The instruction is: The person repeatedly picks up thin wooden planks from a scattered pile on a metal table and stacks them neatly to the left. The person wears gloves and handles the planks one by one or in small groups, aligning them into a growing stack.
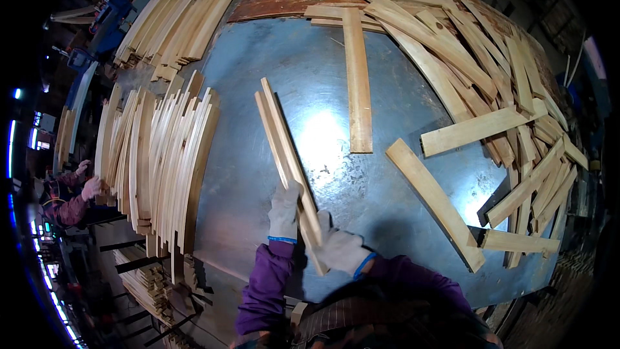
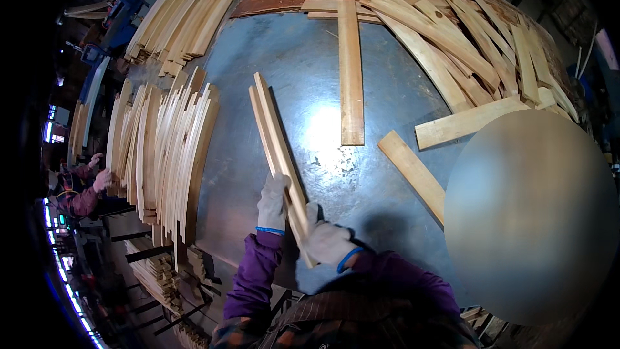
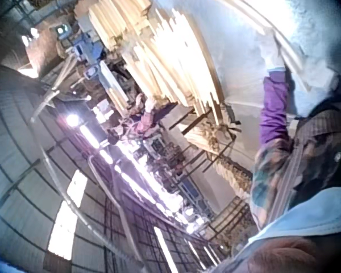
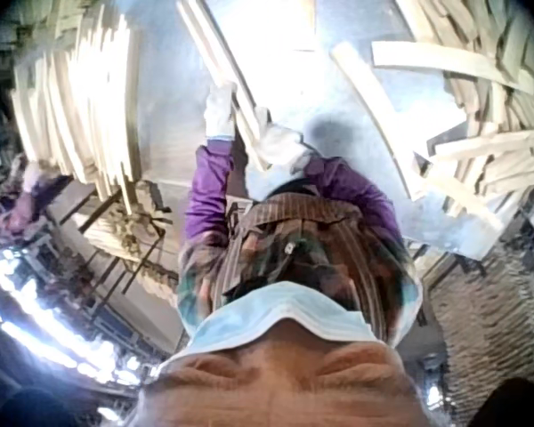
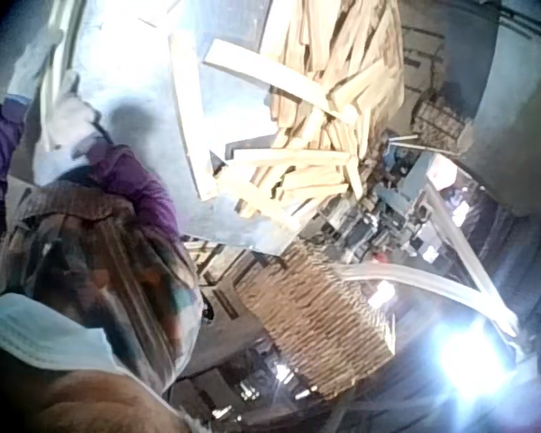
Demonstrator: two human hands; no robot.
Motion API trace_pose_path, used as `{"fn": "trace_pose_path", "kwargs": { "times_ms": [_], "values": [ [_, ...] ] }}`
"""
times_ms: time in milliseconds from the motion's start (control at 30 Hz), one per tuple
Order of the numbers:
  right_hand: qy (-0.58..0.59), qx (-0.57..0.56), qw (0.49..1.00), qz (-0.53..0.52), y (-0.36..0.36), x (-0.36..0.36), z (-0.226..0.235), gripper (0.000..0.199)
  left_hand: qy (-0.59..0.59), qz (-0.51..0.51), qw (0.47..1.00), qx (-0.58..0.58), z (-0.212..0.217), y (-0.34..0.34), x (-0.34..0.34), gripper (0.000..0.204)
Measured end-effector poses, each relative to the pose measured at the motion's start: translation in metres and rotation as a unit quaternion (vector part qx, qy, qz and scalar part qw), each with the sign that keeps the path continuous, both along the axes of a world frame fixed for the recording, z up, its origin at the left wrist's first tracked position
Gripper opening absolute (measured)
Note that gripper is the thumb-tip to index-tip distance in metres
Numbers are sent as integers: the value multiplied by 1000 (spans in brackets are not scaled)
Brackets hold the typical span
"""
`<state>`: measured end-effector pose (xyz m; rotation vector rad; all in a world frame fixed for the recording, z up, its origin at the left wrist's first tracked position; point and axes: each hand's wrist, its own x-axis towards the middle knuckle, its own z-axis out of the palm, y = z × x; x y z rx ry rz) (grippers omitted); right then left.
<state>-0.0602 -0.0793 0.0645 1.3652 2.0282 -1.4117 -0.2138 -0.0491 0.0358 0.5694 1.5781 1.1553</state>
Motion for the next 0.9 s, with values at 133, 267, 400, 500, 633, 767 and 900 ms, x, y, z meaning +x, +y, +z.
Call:
{"fn": "trace_pose_path", "kwargs": {
  "times_ms": [133,267,400,500,633,767,900],
  "values": [
    [292,277,904,141,81,18,-100,31,220,-85,966,-110,3,23,-12,56],
    [-36,384,900,-201,263,19,-35,82,215,-73,962,-154,-13,32,-22,43],
    [-196,343,887,-238,314,26,-66,100,100,-93,979,-151,-2,65,-7,43],
    [-61,294,918,-257,308,33,-58,76,-30,-15,994,-106,0,64,-12,40],
    [410,22,796,-444,209,65,-62,60,-41,-15,993,-108,11,72,-11,36],
    [193,94,950,-228,68,36,-56,78,115,-87,986,-88,-2,53,-5,60],
    [98,115,982,-109,41,28,-57,98,364,-119,918,-105,-41,50,13,73]
  ]
}}
